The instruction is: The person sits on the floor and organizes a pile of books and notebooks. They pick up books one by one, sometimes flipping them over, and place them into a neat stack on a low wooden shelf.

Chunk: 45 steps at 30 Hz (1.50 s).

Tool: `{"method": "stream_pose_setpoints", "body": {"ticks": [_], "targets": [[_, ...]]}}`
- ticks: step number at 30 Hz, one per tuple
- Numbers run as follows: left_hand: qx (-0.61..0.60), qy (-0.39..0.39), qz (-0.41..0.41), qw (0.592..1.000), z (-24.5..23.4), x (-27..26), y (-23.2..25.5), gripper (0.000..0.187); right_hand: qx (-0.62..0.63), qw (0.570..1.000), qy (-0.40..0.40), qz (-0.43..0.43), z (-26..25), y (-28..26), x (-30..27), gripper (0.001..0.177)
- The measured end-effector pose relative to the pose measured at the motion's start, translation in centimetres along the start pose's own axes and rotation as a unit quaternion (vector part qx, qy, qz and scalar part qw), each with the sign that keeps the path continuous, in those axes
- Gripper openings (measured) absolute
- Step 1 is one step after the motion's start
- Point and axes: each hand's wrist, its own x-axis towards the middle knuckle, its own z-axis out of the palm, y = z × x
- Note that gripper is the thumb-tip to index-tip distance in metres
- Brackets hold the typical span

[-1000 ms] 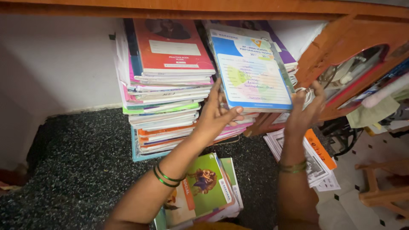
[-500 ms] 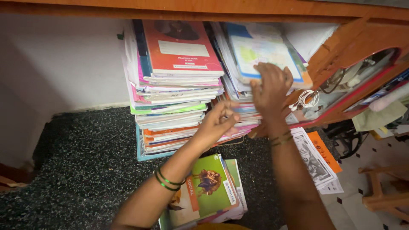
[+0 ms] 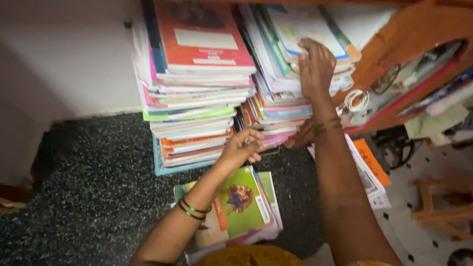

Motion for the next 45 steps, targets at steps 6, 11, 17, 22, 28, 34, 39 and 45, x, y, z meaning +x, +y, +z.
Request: {"method": "stream_pose_setpoints", "body": {"ticks": [6,11,17,22,28,34,39,45], "targets": [[0.115,0.069,0.016,0.991,-2.0,-2.0,-1.8,0.019,-0.011,1.0,-0.003,0.01,0.2,-0.2,0.1,0.031],[0.41,0.123,0.093,0.899,-4.3,-5.7,-6.1,0.022,-0.019,1.0,-0.001,0.009,0.1,-0.2,0.2,0.03],[0.626,0.063,-0.063,0.774,-8.1,-8.2,-13.4,0.045,-0.022,1.0,0.002,0.009,0.1,-0.4,0.2,0.033],[0.656,0.029,-0.184,0.731,-8.3,-8.9,-16.5,0.037,-0.025,1.0,0.002,0.012,0.3,-0.3,0.2,0.033],[0.627,0.02,-0.205,0.752,-7.8,-9.9,-14.1,0.057,-0.032,0.999,0.002,0.016,0.4,-0.2,0.1,0.035],[0.568,0.044,-0.228,0.79,-7.3,-11.4,-11.1,0.058,-0.027,1.0,0.002,0.015,0.4,-0.3,0.2,0.034],[0.555,0.069,-0.176,0.81,-6.7,-12.6,-8.6,0.042,-0.02,1.0,0.004,0.015,0.2,-0.4,0.2,0.033],[0.538,0.11,-0.064,0.833,-5.1,-14.1,-1.9,0.036,-0.019,1.0,0.006,0.015,0.1,-0.5,0.2,0.033]]}}
